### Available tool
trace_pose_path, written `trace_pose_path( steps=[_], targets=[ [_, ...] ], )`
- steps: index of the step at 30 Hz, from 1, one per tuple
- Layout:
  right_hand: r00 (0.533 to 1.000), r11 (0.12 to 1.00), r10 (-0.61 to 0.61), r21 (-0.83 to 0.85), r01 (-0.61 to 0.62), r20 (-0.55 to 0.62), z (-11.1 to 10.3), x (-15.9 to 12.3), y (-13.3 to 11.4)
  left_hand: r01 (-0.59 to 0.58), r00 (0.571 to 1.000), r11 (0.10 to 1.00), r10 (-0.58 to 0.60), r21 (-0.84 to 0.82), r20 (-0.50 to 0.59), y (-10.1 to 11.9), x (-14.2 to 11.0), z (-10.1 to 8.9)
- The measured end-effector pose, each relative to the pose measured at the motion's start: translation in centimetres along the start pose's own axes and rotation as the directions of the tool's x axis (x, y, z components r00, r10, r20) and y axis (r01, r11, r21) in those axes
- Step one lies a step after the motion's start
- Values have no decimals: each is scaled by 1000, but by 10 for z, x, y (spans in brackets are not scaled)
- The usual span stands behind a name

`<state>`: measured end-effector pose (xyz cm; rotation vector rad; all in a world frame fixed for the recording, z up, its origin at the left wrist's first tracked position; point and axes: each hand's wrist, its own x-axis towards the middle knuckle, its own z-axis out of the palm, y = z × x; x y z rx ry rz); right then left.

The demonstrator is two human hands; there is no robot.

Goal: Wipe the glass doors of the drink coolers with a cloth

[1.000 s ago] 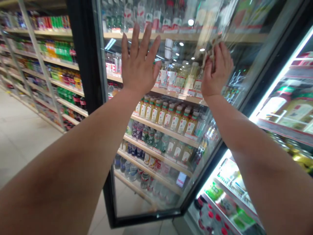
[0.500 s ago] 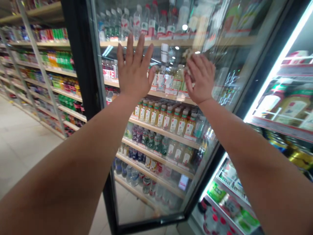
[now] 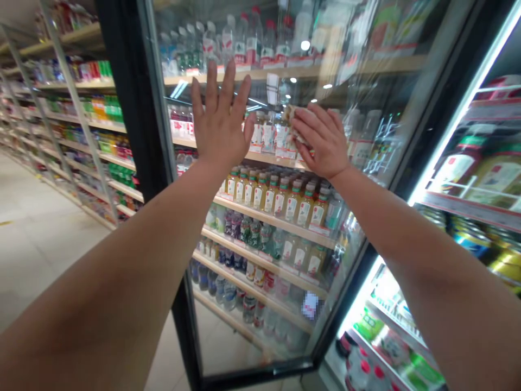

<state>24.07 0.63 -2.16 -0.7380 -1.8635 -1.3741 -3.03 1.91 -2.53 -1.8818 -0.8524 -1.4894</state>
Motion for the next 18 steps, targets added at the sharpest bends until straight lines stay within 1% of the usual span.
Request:
trace_pose_path(
  steps=[1, 2, 3, 4, 5, 6, 7, 8, 9, 10, 11, 12, 13, 14, 16, 17, 18],
  targets=[
    [993, 996, 87, -2, -88, -80, 3, 0, 3, 8, 1000, 1000, -8, -3, 5, 0, 0, 0],
    [966, 981, 190, 8, -192, -175, 7, -1, 6, 17, 1000, 1000, -17, -13, 6, 1, 1, -1],
    [924, 958, 283, 30, -285, -258, 9, -1, 9, 25, 1000, 999, -25, -25, 7, 1, 1, -1],
    [884, 935, 349, 53, -351, -311, 11, -1, 11, 32, 999, 999, -32, -35, 13, 1, 2, -2],
    [866, 924, 377, 64, -378, -328, 11, -1, 12, 39, 999, 999, -38, -37, 23, 2, 2, -2],
    [882, 931, 360, 58, -360, -304, 9, -1, 10, 45, 999, 999, -45, -28, 31, 3, 2, -3],
    [923, 954, 299, 38, -299, -243, 6, -1, 7, 50, 998, 999, -49, -13, 39, 4, 2, -4],
    [965, 978, 208, 20, -208, -160, 2, -2, 3, 54, 998, 999, -54, 0, 42, 5, 2, -5],
    [990, 994, 114, 9, -113, -78, -2, -2, -1, 55, 998, 998, -56, 7, 42, 5, 1, -6],
    [999, 999, 44, 7, -44, -18, -4, -2, -4, 52, 998, 999, -52, 3, 40, 5, 1, -6],
    [1000, 1000, 15, 6, -15, 11, -5, -2, -5, 44, 998, 999, -43, -11, 37, 5, 0, -6],
    [999, 999, 36, 1, -36, -11, -4, -2, -5, 31, 999, 999, -30, -33, 34, 4, 0, -5],
    [991, 995, 102, -8, -103, -81, -2, -2, -3, 17, 1000, 998, -15, -54, 26, 2, 0, -3],
    [965, 980, 192, -10, -197, -177, 2, -2, 0, 5, 1000, 998, -4, -65, 14, 1, 0, -2],
    [867, 931, 345, 17, -364, -360, 8, -2, 6, -3, 1000, 999, 3, -51, -3, -2, 1, 1],
    [836, 918, 374, 29, -397, -402, 10, -2, 8, 2, 1000, 1000, -3, -29, -7, -2, 2, 2],
    [838, 920, 368, 28, -390, -402, 11, -3, 8, 11, 1000, 1000, -11, -1, -5, -2, 2, 2]
  ],
)
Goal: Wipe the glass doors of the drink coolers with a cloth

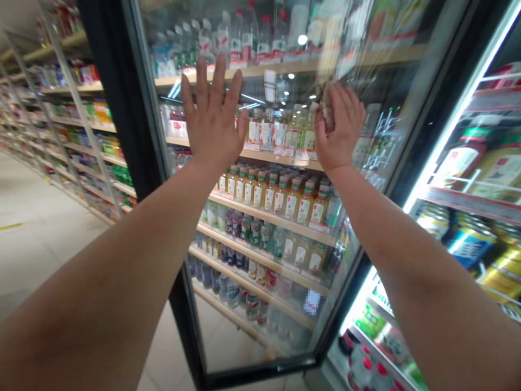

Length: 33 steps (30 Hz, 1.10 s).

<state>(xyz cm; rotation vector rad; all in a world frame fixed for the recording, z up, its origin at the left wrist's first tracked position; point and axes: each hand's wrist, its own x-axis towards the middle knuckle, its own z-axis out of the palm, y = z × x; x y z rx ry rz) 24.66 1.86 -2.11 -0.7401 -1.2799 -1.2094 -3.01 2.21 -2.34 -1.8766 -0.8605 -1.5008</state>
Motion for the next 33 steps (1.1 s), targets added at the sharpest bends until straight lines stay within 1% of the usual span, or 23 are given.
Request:
trace_pose_path(
  steps=[2, 3, 5, 7, 9, 10, 11, 13, 15, 16, 17, 19, 20, 21, 22, 23, 25, 26, 27, 29, 31, 32, 33],
  targets=[
    [986, 992, -123, 24, 121, 115, -3, 0, -2, 15, 1000, 999, -16, 49, 9, 3, 0, -2],
    [964, 981, -196, 43, 191, 182, -6, 0, -4, 21, 1000, 998, -22, 65, 12, 5, -1, -3],
    [931, 966, -258, 59, 251, 260, -10, -1, -7, 25, 999, 997, -27, 78, 23, 8, -2, -6],
    [959, 982, -190, 34, 187, 210, -10, 0, -7, 22, 999, 999, -23, 37, 23, 11, -3, -8],
    [994, 998, -65, 12, 65, 89, -8, 0, -6, 16, 1000, 1000, -16, -18, 19, 12, -4, -9],
    [998, 999, -33, 14, 33, 45, -7, 0, -6, 20, 1000, 999, -19, -32, 19, 13, -4, -10],
    [998, 999, -43, 24, 43, 35, -8, 0, -7, 30, 999, 999, -30, -26, 23, 14, -4, -10],
    [974, 981, -190, 68, 183, 124, -10, -1, -10, 63, 997, 998, -64, 31, 43, 15, -4, -11],
    [901, 931, -362, 133, 339, 241, -12, -2, -12, 83, 994, 994, -88, 77, 59, 17, -4, -12],
    [882, 921, -388, 148, 361, 266, -12, -3, -11, 84, 994, 993, -89, 82, 65, 17, -4, -12],
    [899, 932, -359, 140, 333, 250, -10, -3, -10, 81, 994, 994, -86, 77, 67, 17, -4, -13],
    [980, 984, -164, 85, 155, 114, -6, -3, -5, 69, 995, 996, -72, 49, 66, 16, -3, -12],
    [997, 996, -66, 69, 64, 37, -3, -3, -2, 64, 996, 997, -66, 36, 61, 15, -3, -12],
    [1000, 998, -13, 65, 13, -9, -2, -3, 0, 59, 997, 998, -61, 29, 53, 13, -2, -12],
    [1000, 997, -18, 69, 18, -6, -1, -3, 1, 54, 998, 998, -55, 35, 42, 12, -2, -13],
    [996, 994, -75, 81, 72, 42, -2, -3, 1, 53, 998, 997, -54, 54, 23, 10, 0, -14],
    [954, 967, -242, 124, 222, 176, -5, -3, -2, 48, 999, 993, -46, 107, -18, 8, 3, -16],
    [937, 957, -281, 133, 257, 208, -7, -3, -4, 44, 999, 990, -39, 132, -38, 7, 5, -18],
    [941, 961, -269, 121, 248, 204, -9, -3, -5, 37, 998, 988, -30, 150, -53, 7, 7, -19],
    [982, 988, -149, 57, 143, 117, -10, -3, -7, 27, 998, 987, -17, 158, -67, 7, 9, -21],
    [997, 998, -55, 12, 54, 54, -12, -2, -9, 11, 997, 989, 0, 151, -78, 8, 9, -20],
    [996, 998, -64, 11, 64, 66, -12, -2, -10, 0, 996, 989, 12, 146, -84, 8, 9, -18],
    [987, 994, -113, 24, 111, 110, -14, -2, -11, -16, 996, 989, 29, 148, -86, 8, 9, -17]
  ],
)
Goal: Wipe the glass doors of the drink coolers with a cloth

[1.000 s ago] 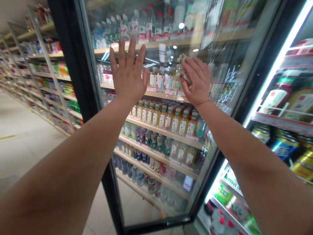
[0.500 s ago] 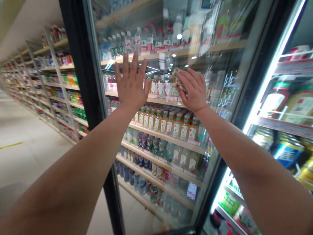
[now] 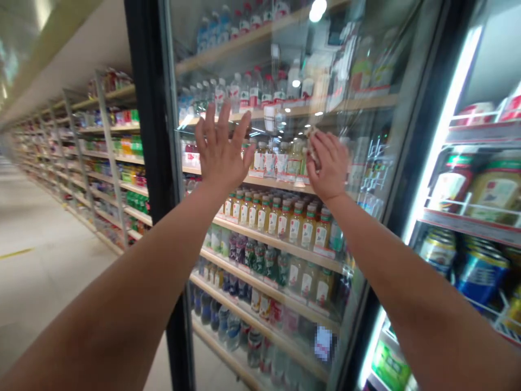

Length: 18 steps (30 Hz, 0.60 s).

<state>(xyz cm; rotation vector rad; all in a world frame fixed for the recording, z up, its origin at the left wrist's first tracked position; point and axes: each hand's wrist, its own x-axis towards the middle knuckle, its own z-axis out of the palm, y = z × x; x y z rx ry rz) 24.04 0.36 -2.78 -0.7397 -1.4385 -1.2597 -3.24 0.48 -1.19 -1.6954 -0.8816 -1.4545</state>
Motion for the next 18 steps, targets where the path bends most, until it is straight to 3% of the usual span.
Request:
trace_pose_path(
  steps=[2, 4, 7, 9, 10, 12, 14, 15, 16, 18],
  targets=[
    [981, 988, -150, 42, 146, 121, -2, 0, -3, -39, 999, 999, 39, 30, 13, 0, 0, 3],
    [958, 974, -226, 71, 216, 178, -2, -1, -5, -63, 997, 996, 60, 65, 47, -2, 1, 5],
    [999, 999, -42, 5, 42, 21, 2, -2, -2, -71, 996, 996, 68, 57, 57, -4, 1, 6],
    [992, 997, 69, -15, -71, -104, 4, -2, 0, -77, 996, 995, 75, 56, 42, -4, 1, 6],
    [994, 999, 47, -9, -48, -101, 4, -2, 0, -82, 996, 994, 80, 68, 34, -4, 1, 5],
    [991, 991, -130, 34, 129, 37, 1, -3, -2, -90, 996, 992, 88, 91, 25, -3, 0, 5],
    [944, 958, -286, 88, 274, 162, -1, -4, -3, -92, 996, 991, 91, 98, 21, -1, 0, 4],
    [942, 956, -291, 90, 279, 169, -1, -5, -3, -92, 996, 991, 90, 99, 19, -1, 0, 4],
    [962, 970, -240, 71, 233, 130, 0, -5, -2, -92, 996, 991, 90, 102, 17, 0, 0, 3],
    [998, 999, -36, 19, 37, -57, 2, -5, 1, -90, 996, 990, 90, 108, 12, 1, 0, 3]
  ],
)
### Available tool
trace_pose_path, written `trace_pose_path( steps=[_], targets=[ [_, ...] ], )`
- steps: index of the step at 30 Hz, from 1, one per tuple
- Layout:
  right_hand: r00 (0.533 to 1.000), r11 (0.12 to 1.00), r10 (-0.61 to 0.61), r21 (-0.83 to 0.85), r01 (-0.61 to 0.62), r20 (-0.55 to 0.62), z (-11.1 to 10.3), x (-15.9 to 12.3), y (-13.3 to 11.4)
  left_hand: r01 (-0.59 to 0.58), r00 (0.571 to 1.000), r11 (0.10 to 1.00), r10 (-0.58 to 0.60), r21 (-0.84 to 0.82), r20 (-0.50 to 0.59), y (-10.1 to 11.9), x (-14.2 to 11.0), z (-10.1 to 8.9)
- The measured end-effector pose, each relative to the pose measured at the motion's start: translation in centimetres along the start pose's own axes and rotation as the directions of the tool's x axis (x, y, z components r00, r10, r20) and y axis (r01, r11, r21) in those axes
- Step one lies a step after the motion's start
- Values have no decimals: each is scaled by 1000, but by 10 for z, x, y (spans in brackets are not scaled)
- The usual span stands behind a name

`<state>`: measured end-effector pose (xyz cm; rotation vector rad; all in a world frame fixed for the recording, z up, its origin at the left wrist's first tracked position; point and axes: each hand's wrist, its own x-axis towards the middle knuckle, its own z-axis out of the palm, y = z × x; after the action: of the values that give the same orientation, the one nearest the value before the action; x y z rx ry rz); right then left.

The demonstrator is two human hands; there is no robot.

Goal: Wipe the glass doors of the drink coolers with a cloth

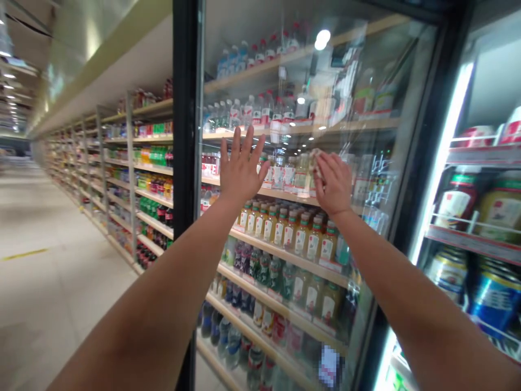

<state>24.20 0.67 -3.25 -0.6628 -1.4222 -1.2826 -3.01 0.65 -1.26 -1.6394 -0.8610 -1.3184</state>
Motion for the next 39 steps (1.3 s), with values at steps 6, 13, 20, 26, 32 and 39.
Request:
trace_pose_path(
  steps=[6, 13, 20, 26, 32, 39],
  targets=[
    [982, 984, -169, 71, 163, 82, -4, 1, -3, -3, 999, 1000, 4, 4, -41, 3, -2, -3],
    [996, 1000, -14, -4, 14, -86, -5, -2, -7, 4, 999, 1000, -3, 30, -34, 6, -3, -8],
    [979, 980, -196, 42, 194, 54, -17, -3, -9, -1, 1000, 998, 3, 68, -28, 13, -4, -20],
    [997, 997, 37, 64, -33, -65, -12, -5, -39, 22, 1000, 997, -21, 69, -14, 20, -3, -30],
    [940, 958, -257, 185, 218, 224, -5, 9, -61, 146, 988, 988, -143, 44, -61, 21, -6, -30],
    [986, 991, -29, 130, 7, 163, -5, 22, -33, 152, 988, 986, -151, 67, -10, 15, -6, -26]
  ],
)
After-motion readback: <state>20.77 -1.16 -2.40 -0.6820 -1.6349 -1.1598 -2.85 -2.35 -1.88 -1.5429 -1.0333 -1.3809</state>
